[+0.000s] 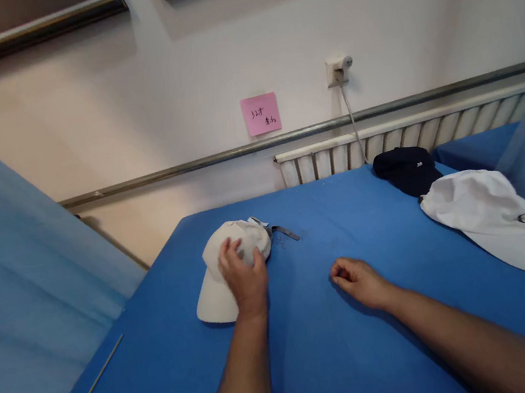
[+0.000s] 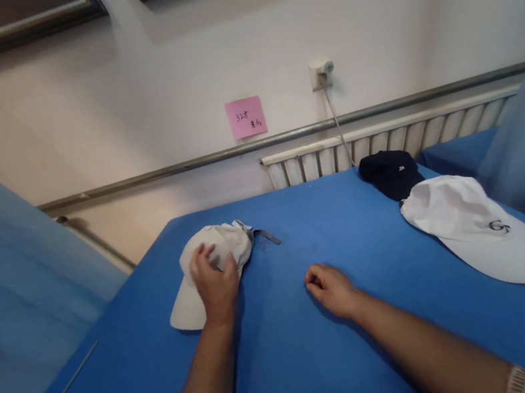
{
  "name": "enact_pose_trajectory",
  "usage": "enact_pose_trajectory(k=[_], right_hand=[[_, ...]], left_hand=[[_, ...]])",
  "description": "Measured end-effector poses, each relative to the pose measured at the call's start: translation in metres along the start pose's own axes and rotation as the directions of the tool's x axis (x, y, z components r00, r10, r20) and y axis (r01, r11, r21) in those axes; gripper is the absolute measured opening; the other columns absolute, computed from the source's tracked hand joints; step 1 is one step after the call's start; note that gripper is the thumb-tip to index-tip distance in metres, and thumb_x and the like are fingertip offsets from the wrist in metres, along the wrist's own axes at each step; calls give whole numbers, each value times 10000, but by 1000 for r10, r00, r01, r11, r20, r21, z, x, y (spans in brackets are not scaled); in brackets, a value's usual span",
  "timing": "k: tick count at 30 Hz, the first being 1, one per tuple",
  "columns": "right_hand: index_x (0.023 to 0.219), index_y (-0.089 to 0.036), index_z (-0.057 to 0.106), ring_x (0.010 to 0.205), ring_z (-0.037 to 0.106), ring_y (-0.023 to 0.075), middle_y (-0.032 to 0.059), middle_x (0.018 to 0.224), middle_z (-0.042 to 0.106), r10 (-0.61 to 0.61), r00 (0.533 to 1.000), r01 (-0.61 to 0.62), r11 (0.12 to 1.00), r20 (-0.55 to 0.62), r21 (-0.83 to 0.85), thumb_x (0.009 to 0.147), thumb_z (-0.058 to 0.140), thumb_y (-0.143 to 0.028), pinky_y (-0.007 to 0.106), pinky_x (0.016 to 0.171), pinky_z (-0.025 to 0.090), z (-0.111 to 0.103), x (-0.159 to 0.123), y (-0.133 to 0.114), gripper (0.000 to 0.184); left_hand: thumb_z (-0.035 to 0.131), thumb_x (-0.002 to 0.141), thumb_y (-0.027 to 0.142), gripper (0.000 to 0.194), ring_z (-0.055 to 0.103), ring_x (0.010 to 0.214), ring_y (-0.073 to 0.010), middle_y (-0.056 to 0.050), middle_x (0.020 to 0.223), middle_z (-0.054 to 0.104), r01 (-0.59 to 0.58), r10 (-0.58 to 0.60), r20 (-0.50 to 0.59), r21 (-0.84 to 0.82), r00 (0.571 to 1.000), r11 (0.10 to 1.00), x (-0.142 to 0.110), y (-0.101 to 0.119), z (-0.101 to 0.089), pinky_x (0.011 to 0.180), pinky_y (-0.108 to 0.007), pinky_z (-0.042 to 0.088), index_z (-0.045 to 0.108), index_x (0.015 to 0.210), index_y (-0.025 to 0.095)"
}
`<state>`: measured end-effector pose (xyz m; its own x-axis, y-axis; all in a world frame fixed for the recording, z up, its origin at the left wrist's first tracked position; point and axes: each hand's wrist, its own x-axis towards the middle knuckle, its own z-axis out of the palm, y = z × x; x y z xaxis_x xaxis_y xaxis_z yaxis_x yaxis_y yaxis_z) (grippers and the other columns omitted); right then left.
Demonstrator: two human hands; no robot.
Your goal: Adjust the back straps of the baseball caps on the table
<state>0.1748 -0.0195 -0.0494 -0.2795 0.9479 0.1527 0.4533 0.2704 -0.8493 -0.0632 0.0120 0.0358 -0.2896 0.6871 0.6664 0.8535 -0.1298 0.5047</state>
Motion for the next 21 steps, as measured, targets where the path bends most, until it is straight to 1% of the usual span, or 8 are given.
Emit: enact_pose_trajectory(k=[1, 3, 5, 7, 10, 15, 18, 21], right_hand=[[774, -210, 554, 663, 522, 124, -12, 727, 582, 17, 1000, -17, 998, 9, 55, 838, 523, -168, 237, 634, 410, -2, -1, 4, 82], [770, -210, 541, 634, 507, 116, -23, 701, 563, 38, 999, -42, 990, 33, 137, 844, 513, -175, 225, 608, 406, -6, -2, 9, 87], [770, -210, 545, 630, 505, 113, -25, 700, 562, 36, 998, -45, 987, 57, 153, 841, 522, -177, 219, 599, 401, -8, -4, 10, 81], [778, -212, 557, 639, 511, 114, -24, 707, 569, 21, 998, -30, 992, 67, 127, 835, 539, -175, 219, 601, 398, -8, -5, 9, 70], [783, -213, 571, 654, 519, 119, -18, 724, 579, 1, 998, -7, 997, 71, 81, 827, 553, -161, 223, 610, 398, -10, -7, 3, 71], [781, -206, 579, 674, 528, 125, -5, 751, 589, -1, 997, -2, 999, 80, 42, 825, 546, -132, 230, 623, 401, -13, -8, -4, 92], [784, -203, 580, 676, 529, 126, -3, 751, 590, -9, 996, 6, 1000, 84, 30, 826, 544, -120, 235, 628, 403, -15, -8, -6, 100], [785, -205, 577, 672, 526, 125, -5, 749, 590, -12, 996, 8, 999, 91, 36, 827, 548, -119, 236, 629, 406, -15, -8, -5, 101]], left_hand=[[605, 822, 314, 465, 360, 1358, -318, -181, 1437, 395, 60, -57, -39, 77, 998, 995, 7, -4, -6, 1127, -489, 306, 490, 1244, 160], [640, 795, 413, 623, 304, 1388, -358, -199, 1499, 315, 160, -153, -54, 189, 987, 969, 15, -11, -11, 1127, -524, 274, 427, 1319, 151], [641, 785, 457, 684, 325, 1372, -372, -199, 1487, 348, 205, -203, -32, 249, 979, 947, 19, -17, -11, 1107, -532, 286, 401, 1347, 151], [623, 797, 453, 651, 385, 1327, -360, -189, 1412, 451, 212, -217, -13, 272, 976, 939, 21, -24, -9, 1088, -511, 309, 418, 1334, 147], [598, 808, 449, 547, 473, 1223, -342, -168, 1252, 575, 226, -233, -13, 290, 972, 930, 24, -34, -9, 1045, -471, 362, 503, 1248, 138], [579, 804, 449, 436, 519, 1119, -341, -160, 1117, 618, 232, -247, 2, 330, 969, 915, 32, -46, -12, 967, -453, 419, 591, 1108, 137], [559, 815, 425, 380, 539, 1070, -336, -156, 1073, 636, 214, -239, 31, 339, 971, 916, 34, -48, -12, 951, -454, 428, 615, 1057, 137], [531, 836, 412, 347, 553, 1030, -326, -145, 1030, 654, 201, -225, 33, 336, 974, 920, 34, -49, -11, 925, -438, 441, 626, 1032, 143]])
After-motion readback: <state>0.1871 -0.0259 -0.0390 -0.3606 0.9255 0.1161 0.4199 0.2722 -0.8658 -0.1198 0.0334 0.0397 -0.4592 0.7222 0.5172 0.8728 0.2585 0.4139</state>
